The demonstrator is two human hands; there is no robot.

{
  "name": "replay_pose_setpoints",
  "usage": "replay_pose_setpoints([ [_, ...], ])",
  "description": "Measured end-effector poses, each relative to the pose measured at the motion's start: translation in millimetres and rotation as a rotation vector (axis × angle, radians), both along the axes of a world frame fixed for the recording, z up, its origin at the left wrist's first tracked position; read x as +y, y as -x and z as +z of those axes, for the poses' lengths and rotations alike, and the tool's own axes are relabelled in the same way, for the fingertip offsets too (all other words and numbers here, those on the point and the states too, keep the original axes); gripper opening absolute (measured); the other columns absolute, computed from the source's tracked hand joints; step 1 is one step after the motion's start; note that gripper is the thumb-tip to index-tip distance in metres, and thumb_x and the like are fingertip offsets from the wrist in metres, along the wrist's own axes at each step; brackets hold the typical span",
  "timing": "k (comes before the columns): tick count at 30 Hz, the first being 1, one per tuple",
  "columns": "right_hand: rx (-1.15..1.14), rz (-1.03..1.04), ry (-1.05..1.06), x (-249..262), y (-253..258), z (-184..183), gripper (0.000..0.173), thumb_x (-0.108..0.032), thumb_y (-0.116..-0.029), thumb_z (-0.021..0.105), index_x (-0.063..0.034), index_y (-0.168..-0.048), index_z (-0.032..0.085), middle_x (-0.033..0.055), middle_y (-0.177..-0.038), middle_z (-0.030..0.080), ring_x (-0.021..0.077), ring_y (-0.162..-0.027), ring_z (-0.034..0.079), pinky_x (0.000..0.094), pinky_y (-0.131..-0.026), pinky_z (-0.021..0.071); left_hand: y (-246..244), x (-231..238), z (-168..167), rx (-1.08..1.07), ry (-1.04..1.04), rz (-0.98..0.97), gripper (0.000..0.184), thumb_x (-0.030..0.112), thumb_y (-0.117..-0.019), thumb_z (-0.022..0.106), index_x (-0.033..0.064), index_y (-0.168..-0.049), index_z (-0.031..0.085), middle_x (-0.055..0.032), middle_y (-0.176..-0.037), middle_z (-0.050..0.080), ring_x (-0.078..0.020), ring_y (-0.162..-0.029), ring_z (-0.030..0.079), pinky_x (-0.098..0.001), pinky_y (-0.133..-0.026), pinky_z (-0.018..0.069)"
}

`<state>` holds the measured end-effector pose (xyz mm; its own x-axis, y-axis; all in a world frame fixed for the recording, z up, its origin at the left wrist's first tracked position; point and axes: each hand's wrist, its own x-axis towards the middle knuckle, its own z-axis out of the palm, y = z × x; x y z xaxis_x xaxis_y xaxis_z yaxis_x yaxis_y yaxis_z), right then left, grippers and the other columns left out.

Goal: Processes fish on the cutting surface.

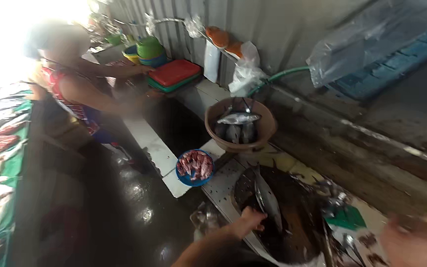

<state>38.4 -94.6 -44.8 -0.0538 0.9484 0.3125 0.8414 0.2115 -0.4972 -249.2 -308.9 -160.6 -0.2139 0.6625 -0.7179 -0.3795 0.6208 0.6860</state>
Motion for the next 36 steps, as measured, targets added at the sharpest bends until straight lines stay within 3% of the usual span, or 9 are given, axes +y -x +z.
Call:
replay_pose_setpoints([
  [3,-0.033,0.02,0.409,-50,12,-54,0.058,-0.039,-0.1015,0.063,0.0026,-0.141,0.057,0.0333,-0.132,0.062,0.0506,-0.121,0.061,0.0695,-0.104,0.0455,-22,40,12,-0.104,0.113,0.188,0.069,0.031,-0.0894,0.08,0.0008,-0.142,0.048,-0.027,-0.122,0.063,-0.0354,-0.094,0.069,-0.0501,-0.08,0.0594],
  [7,-0.261,0.106,0.694,-86,-1,-111,0.063,-0.052,-0.0997,0.062,-0.0038,-0.139,0.061,0.0283,-0.125,0.068,0.048,-0.118,0.064,0.0688,-0.103,0.0471,-38,85,2,0.261,0.227,0.137,0.109,0.045,-0.077,0.088,0.0004,-0.155,0.025,-0.0284,-0.133,0.06,-0.0391,-0.118,0.065,-0.0565,-0.096,0.0561],
  [15,-0.211,0.112,0.64,-90,-5,-139,0.066,-0.057,-0.1033,0.052,-0.0013,-0.138,0.057,0.0308,-0.112,0.07,0.0489,-0.109,0.068,0.068,-0.096,0.05,-46,130,-18,0.61,0.163,-0.039,0.078,0.038,-0.0864,0.077,0.0017,-0.147,0.044,-0.0223,-0.143,0.054,-0.0351,-0.124,0.062,-0.0526,-0.099,0.0556],
  [19,-0.096,0.173,0.689,-72,-15,-164,0.068,-0.054,-0.1048,0.049,0.0024,-0.142,0.054,0.0316,-0.121,0.066,0.0476,-0.113,0.065,0.0681,-0.099,0.0479,-18,94,-13,0.331,-0.158,0.081,0.052,0.025,-0.0892,0.076,-0.0008,-0.132,0.059,-0.0193,-0.117,0.071,-0.0293,-0.108,0.07,-0.05,-0.096,0.0575],
  [22,-0.175,0.23,0.724,-67,2,-125,0.067,-0.055,-0.1054,0.047,0.0025,-0.139,0.057,0.0313,-0.128,0.064,0.0471,-0.123,0.061,0.0663,-0.106,0.0455,13,31,23,-0.033,-0.36,0.234,0.043,0.009,-0.0959,0.064,-0.0039,-0.136,0.054,-0.0157,-0.108,0.073,-0.0222,-0.096,0.071,-0.0429,-0.088,0.0596],
  [25,-0.087,0.283,0.861,-94,44,-82,0.063,-0.055,-0.1066,0.042,-0.0013,-0.132,0.063,0.025,-0.114,0.07,0.0389,-0.107,0.069,0.0603,-0.096,0.0532,51,-38,36,-0.077,-0.33,0.234,0.055,0.006,-0.0945,0.056,0.0003,-0.147,0.042,-0.0132,-0.11,0.071,-0.0201,-0.092,0.071,-0.0413,-0.08,0.0616],
  [29,0.158,0.578,1.202,-124,95,-106,0.053,-0.05,-0.1088,0.041,-0.0031,-0.122,0.062,0.008,-0.075,0.064,0.0192,-0.057,0.062,0.0395,-0.059,0.0577,87,-109,32,-0.034,-0.357,0.284,0.055,0.012,-0.0852,0.058,0.0009,-0.138,0.051,-0.0128,-0.104,0.073,-0.0226,-0.088,0.073,-0.0443,-0.076,0.0633],
  [32,0.049,0.638,1.285,-118,113,-124,0.057,-0.056,-0.1072,0.043,-0.0039,-0.123,0.061,0.0085,-0.077,0.063,0.0201,-0.059,0.06,0.0397,-0.06,0.0567,99,-137,29,-0.036,-0.407,0.273,0.056,0.015,-0.0817,0.061,0.0025,-0.136,0.053,-0.0091,-0.104,0.074,-0.0193,-0.089,0.074,-0.0407,-0.077,0.0636],
  [36,0.019,0.335,1.079,-88,122,-128,0.059,-0.054,-0.1082,0.041,-0.0006,-0.119,0.065,0.0135,-0.083,0.066,0.0247,-0.067,0.065,0.0444,-0.067,0.0586,103,-140,27,-0.067,-0.411,0.129,0.055,0.016,-0.0829,0.063,0.0042,-0.136,0.055,-0.0067,-0.109,0.074,-0.0165,-0.094,0.073,-0.0375,-0.082,0.0628],
])
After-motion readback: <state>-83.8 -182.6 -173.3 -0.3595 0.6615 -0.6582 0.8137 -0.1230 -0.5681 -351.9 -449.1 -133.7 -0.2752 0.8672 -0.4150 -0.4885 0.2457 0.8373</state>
